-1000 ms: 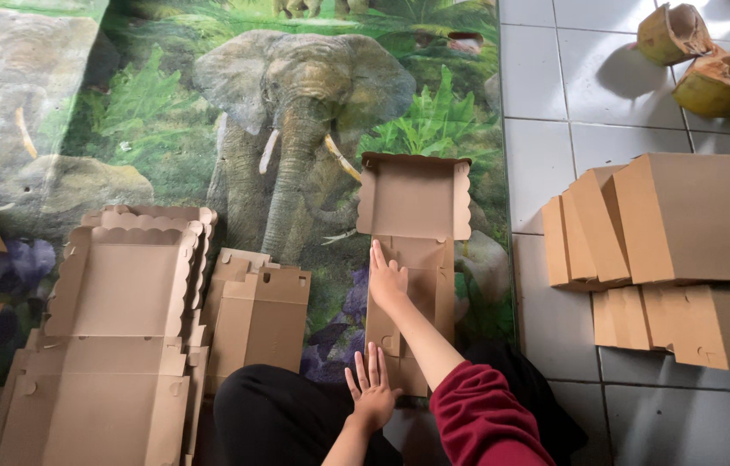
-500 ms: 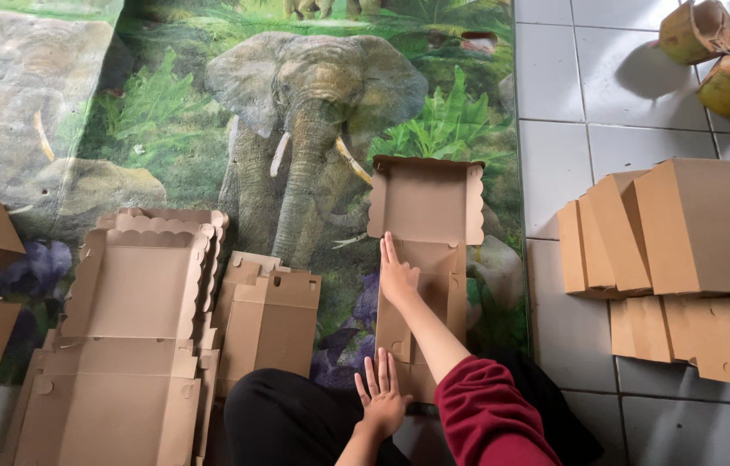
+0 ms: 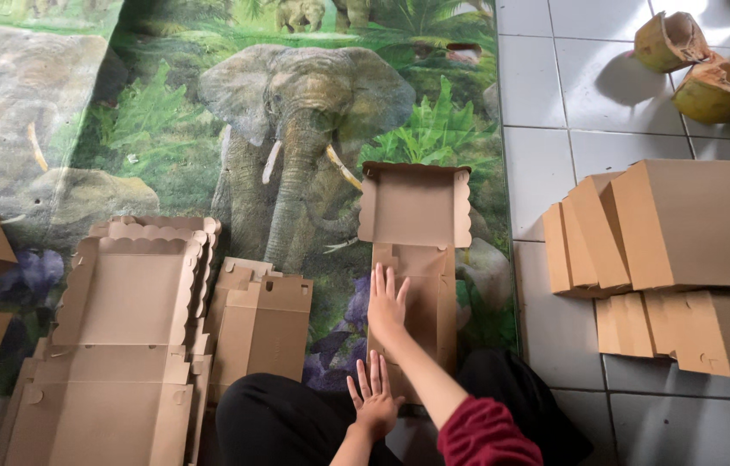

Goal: The person sits on the floor and assembles a flat-packed cardboard box by folding its sides and locking the tabs into place. They handle the box by hand, folding the flaps and securing the structure without using any tools.

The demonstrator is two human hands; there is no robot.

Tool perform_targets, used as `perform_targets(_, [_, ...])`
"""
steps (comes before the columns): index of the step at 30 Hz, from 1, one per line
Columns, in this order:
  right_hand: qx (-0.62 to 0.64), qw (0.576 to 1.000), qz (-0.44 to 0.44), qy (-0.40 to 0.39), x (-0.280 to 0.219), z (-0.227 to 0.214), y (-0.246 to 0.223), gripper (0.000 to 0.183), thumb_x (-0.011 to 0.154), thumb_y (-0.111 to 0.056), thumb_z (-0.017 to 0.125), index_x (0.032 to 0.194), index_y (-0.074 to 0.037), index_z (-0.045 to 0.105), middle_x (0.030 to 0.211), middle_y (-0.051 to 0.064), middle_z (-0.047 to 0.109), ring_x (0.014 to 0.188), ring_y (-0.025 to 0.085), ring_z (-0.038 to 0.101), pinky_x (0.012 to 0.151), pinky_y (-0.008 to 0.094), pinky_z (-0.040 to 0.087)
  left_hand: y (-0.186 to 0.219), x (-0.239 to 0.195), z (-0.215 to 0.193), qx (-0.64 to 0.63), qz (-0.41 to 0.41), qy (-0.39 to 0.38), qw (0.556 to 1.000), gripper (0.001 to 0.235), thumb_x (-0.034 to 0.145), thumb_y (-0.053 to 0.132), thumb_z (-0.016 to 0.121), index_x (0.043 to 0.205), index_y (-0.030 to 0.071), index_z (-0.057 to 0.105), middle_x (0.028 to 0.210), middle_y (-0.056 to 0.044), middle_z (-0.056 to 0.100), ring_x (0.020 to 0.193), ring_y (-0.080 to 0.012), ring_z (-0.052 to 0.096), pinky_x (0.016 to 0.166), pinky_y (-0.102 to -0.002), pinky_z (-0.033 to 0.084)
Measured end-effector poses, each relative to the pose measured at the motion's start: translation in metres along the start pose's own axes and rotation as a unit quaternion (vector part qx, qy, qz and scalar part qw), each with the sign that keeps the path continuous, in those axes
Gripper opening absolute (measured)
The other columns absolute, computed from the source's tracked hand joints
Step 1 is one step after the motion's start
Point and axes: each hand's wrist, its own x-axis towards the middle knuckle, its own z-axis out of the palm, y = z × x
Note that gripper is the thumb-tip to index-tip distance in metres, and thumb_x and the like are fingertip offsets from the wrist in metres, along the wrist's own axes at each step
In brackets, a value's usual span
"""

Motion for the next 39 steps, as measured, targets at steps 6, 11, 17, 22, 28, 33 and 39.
perform_targets(6, [0.082, 0.996, 0.003, -0.043, -0.003, -0.014, 0.001, 0.071, 0.093, -0.007, 0.04, 0.151, -0.008, -0.002, 0.159, 0.004, -0.011, 0.146, 0.027, 0.001, 0.112, 0.064, -0.004, -0.019, 0.059, 0.087, 0.122, 0.025, 0.508, 0.852, 0.137, 0.044, 0.071, 0.062, 0.149, 0.008, 0.001, 0.16, -0.007, -0.008, 0.146, -0.0349, -0.007, 0.111, -0.055, 0.001])
perform_targets(11, [0.112, 0.986, -0.005, -0.124, 0.012, -0.052, 0.012, 0.08, 0.09, 0.002, 0.04, 0.151, -0.011, -0.011, 0.157, 0.002, -0.021, 0.147, 0.025, -0.007, 0.112, 0.065, -0.005, -0.021, 0.059, 0.088, 0.101, 0.045, 0.442, 0.89, 0.129, 0.055, 0.065, 0.061, 0.146, 0.005, -0.008, 0.156, -0.01, -0.021, 0.141, -0.0374, -0.02, 0.106, -0.056, -0.011])
perform_targets(17, [0.134, 0.98, -0.015, -0.145, 0.043, -0.051, 0.02, 0.085, 0.09, 0.003, 0.043, 0.149, -0.011, -0.016, 0.156, 0.002, -0.025, 0.147, 0.024, -0.012, 0.111, 0.066, -0.004, -0.017, 0.051, 0.079, 0.096, 0.042, 0.458, 0.883, 0.126, 0.054, 0.06, 0.06, 0.146, 0.006, -0.006, 0.157, -0.009, -0.018, 0.142, -0.0351, -0.018, 0.109, -0.054, -0.011])
perform_targets(22, [0.139, 0.987, -0.028, -0.077, 0.061, -0.021, 0.021, 0.079, 0.09, 0.003, 0.038, 0.15, -0.011, -0.012, 0.158, 0.003, -0.019, 0.147, 0.022, -0.01, 0.11, 0.067, 0.0, -0.018, 0.051, 0.078, 0.103, 0.047, 0.445, 0.888, 0.129, 0.054, 0.064, 0.062, 0.146, 0.005, -0.007, 0.156, -0.011, -0.02, 0.141, -0.0372, -0.021, 0.106, -0.056, -0.013])
perform_targets(28, [0.086, 0.996, 0.006, -0.024, 0.057, -0.008, 0.011, 0.075, 0.094, -0.004, 0.038, 0.149, -0.008, -0.012, 0.158, 0.004, -0.016, 0.146, 0.02, -0.008, 0.113, 0.062, 0.004, -0.005, 0.015, 0.016, -0.019, -0.001, -0.027, 0.999, 0.087, 0.096, 0.049, 0.037, 0.151, 0.008, -0.017, 0.156, -0.006, -0.027, 0.141, -0.0345, -0.025, 0.111, -0.054, -0.014])
perform_targets(33, [0.023, 0.997, -0.027, 0.074, 0.052, 0.022, 0.009, 0.069, 0.092, -0.008, 0.035, 0.15, -0.004, -0.003, 0.158, 0.011, -0.008, 0.146, 0.027, 0.001, 0.112, 0.061, 0.009, -0.017, 0.051, 0.08, 0.101, 0.038, 0.48, 0.871, 0.131, 0.049, 0.063, 0.064, 0.148, 0.006, 0.0, 0.159, -0.009, -0.011, 0.145, -0.0347, -0.012, 0.111, -0.054, -0.006])
perform_targets(39, [0.031, 0.998, -0.062, 0.012, 0.017, 0.012, 0.007, 0.068, 0.093, -0.003, 0.031, 0.148, -0.001, -0.008, 0.157, 0.014, -0.014, 0.146, 0.028, -0.005, 0.116, 0.051, 0.003, -0.018, 0.052, 0.084, 0.111, 0.032, 0.507, 0.854, 0.128, 0.049, 0.064, 0.059, 0.149, 0.007, 0.004, 0.161, -0.008, -0.005, 0.147, -0.0331, -0.004, 0.113, -0.053, 0.001])
